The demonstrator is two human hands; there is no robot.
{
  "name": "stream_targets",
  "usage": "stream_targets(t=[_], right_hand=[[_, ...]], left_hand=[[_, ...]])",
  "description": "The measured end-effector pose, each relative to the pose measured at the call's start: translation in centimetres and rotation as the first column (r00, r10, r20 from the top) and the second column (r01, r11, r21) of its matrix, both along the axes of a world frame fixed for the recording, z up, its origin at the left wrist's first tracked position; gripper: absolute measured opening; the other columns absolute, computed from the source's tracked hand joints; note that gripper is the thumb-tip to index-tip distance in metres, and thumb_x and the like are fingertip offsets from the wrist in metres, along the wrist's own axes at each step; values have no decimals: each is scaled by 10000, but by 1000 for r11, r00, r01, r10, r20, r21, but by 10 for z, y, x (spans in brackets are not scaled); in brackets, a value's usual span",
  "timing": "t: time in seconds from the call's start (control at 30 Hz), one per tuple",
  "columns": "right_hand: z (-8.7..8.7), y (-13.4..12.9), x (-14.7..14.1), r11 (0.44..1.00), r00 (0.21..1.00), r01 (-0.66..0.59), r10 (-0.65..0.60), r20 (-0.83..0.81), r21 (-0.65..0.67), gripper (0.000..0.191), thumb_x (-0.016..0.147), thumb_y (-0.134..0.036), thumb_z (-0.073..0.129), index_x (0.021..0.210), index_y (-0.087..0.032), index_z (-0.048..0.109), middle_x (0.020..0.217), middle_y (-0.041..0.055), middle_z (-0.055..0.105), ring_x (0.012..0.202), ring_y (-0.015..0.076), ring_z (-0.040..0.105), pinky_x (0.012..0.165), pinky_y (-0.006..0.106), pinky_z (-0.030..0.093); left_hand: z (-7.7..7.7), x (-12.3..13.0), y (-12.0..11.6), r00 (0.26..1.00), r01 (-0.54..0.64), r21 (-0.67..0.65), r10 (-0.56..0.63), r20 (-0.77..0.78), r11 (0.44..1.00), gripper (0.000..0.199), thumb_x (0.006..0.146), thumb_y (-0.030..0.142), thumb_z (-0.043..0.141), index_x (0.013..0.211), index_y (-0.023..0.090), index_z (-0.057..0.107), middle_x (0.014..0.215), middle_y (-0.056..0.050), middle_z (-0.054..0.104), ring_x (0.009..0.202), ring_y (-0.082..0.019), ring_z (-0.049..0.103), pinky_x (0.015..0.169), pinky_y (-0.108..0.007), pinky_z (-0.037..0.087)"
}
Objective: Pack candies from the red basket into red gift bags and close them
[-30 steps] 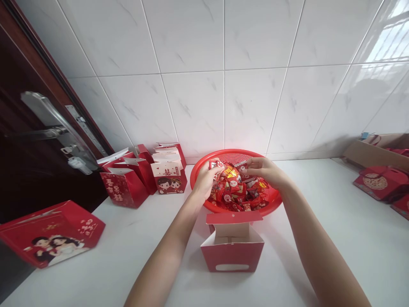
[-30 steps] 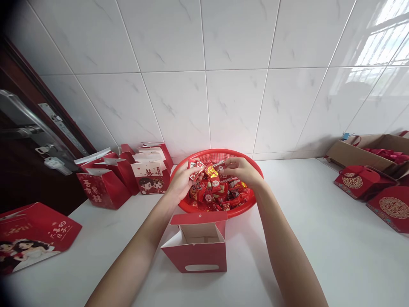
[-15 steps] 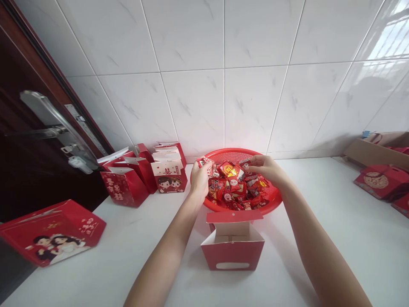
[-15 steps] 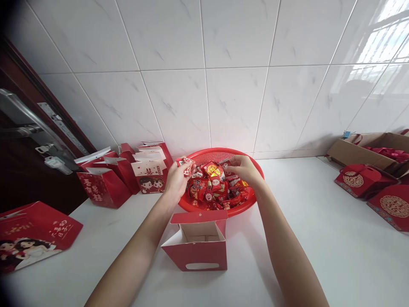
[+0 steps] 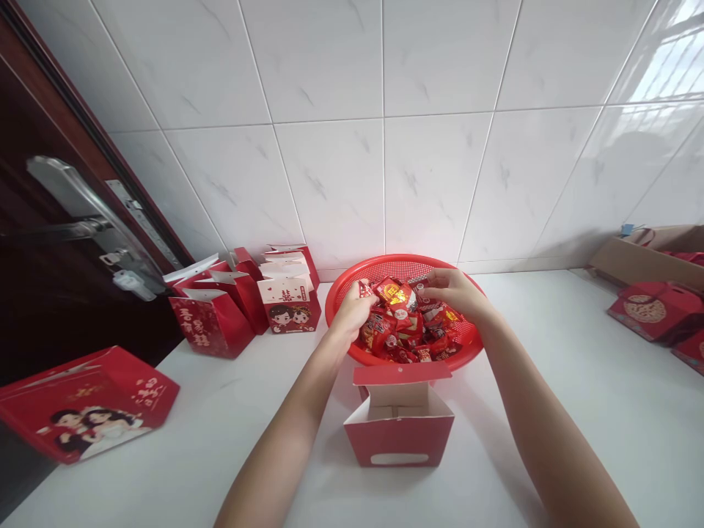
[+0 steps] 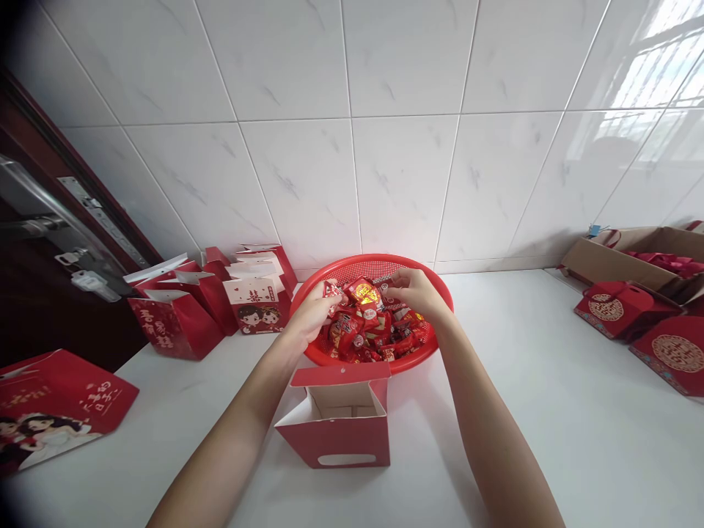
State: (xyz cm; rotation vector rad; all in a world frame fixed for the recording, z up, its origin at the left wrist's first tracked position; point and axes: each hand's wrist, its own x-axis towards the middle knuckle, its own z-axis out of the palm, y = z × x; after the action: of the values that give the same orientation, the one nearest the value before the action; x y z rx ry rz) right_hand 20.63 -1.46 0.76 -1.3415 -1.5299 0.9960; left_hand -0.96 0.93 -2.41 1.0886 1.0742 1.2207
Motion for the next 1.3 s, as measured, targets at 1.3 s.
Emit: stream_targets(t=[1.3], right_hand=[[16, 28, -36, 980, 830, -188, 121, 545, 70, 112, 856, -228, 622, 906, -182, 712, 896, 87, 750, 783, 215, 694, 617, 285, 500]], left_hand=[[28, -17, 4, 943, -190, 90, 156, 295, 978, 294, 613, 168, 783, 880, 181, 660, 775, 22, 684, 625, -112, 627, 597, -231, 482]])
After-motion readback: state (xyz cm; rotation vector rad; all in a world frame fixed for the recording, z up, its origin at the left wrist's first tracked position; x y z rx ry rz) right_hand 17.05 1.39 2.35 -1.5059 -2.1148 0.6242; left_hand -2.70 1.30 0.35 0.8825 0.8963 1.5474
